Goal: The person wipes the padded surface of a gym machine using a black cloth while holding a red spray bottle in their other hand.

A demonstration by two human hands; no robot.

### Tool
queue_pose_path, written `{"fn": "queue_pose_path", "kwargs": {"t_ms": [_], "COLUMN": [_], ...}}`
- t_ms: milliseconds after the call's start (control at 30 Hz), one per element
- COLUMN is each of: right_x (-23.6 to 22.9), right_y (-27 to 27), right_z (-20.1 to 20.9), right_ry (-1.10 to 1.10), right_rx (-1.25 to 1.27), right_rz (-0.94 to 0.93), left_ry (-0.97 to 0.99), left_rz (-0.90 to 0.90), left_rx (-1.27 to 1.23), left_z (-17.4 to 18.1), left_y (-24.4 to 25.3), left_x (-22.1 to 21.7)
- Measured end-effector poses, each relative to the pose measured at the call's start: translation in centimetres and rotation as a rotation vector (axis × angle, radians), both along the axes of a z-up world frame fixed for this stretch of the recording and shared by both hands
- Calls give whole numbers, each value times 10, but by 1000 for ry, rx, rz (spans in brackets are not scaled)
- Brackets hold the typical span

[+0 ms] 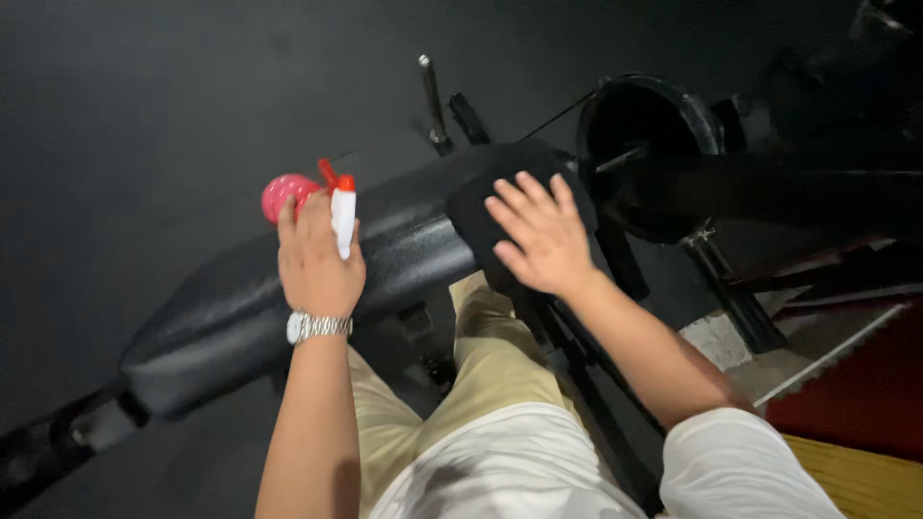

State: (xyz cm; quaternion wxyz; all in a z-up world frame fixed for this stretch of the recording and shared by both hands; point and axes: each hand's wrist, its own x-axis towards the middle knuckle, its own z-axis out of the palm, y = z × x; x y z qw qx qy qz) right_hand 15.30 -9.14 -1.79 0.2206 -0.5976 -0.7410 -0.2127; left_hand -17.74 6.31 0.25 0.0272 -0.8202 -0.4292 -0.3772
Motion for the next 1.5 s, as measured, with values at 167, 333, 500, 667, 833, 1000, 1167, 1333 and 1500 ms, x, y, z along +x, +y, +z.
{"fn": "queue_pose_path", "kwargs": {"t_ms": [167, 333, 500, 667, 833, 1000, 1167, 1333, 1500], "right_x": [50, 54, 29, 1, 24, 58, 32, -9, 51], "right_y": [-1, 27, 52, 33, 15, 63, 88, 25, 5], "right_z": [16, 19, 23, 10, 4, 31, 39, 23, 12], "right_ry": [-13, 11, 62, 197, 115, 138, 173, 51, -74], "right_rx": [23, -54, -111, 87, 117, -144, -565, 38, 74], "right_rz": [-129, -198, -324, -373, -154, -386, -575, -179, -57], "left_ry": [-19, 43, 46, 85, 110, 100, 112, 106, 114], "left_rz": [-24, 4, 5, 60, 7, -8, -30, -10, -44], "left_rx": [53, -32, 2, -64, -104, -84, -148, -114, -145], "left_z": [-5, 11, -2, 11, 18, 1, 12, -2, 1], "left_y": [3, 1, 6, -3, -3, 5, 0, 5, 3], "left_x": [3, 3, 5, 6, 3, 2, 4, 3, 3]}}
